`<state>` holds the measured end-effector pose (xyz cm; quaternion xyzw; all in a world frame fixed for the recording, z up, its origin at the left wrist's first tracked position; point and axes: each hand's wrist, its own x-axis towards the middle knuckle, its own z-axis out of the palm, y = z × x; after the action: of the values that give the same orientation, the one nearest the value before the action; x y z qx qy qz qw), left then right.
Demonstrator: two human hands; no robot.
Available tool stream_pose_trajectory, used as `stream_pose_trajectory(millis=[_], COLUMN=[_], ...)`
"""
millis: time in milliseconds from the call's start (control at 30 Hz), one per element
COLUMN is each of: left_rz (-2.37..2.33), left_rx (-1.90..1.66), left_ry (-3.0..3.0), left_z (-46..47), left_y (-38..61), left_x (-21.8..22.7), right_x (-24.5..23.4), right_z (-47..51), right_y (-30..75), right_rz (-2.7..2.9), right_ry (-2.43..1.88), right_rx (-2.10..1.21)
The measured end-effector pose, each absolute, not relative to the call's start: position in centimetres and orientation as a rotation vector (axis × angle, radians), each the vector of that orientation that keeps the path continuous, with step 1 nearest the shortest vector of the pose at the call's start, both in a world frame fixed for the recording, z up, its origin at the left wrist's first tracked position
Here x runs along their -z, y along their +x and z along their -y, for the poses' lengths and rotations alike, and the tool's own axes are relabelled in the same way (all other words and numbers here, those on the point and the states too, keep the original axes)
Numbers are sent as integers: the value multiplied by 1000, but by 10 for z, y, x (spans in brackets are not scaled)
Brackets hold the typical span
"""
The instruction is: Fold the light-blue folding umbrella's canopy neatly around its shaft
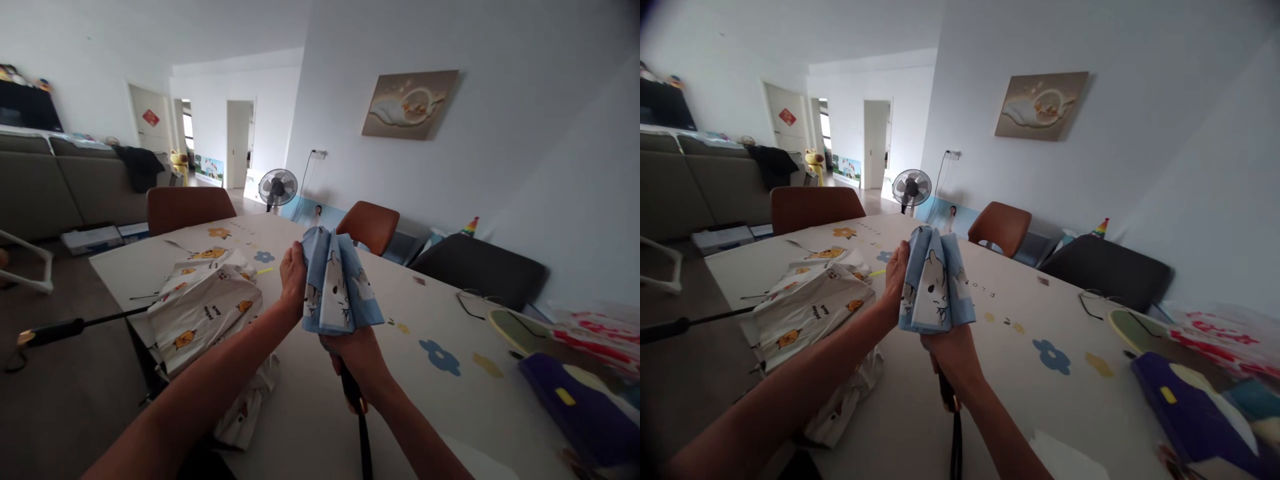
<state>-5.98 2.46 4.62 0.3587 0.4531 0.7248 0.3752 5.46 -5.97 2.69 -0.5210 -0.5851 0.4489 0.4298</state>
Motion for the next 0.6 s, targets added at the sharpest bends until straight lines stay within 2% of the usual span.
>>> stream_pose_trajectory(millis=[200,367,600], left_rz=[-1136,-996,-1212], left_rx=[-1902,-1899,-1835], left_ry=[855,750,796], left_z=[-18,-18,-26], left_y=[-55,-49,-47], left_x=[-51,-48,-36], right_x=[-18,-15,-18], right_z=[65,65,63], right_y=[48,48,47], right_rz=[1262,1174,972], right_ry=[-1356,-1331,-1247], right_rx=[-1318,-1350,-1467])
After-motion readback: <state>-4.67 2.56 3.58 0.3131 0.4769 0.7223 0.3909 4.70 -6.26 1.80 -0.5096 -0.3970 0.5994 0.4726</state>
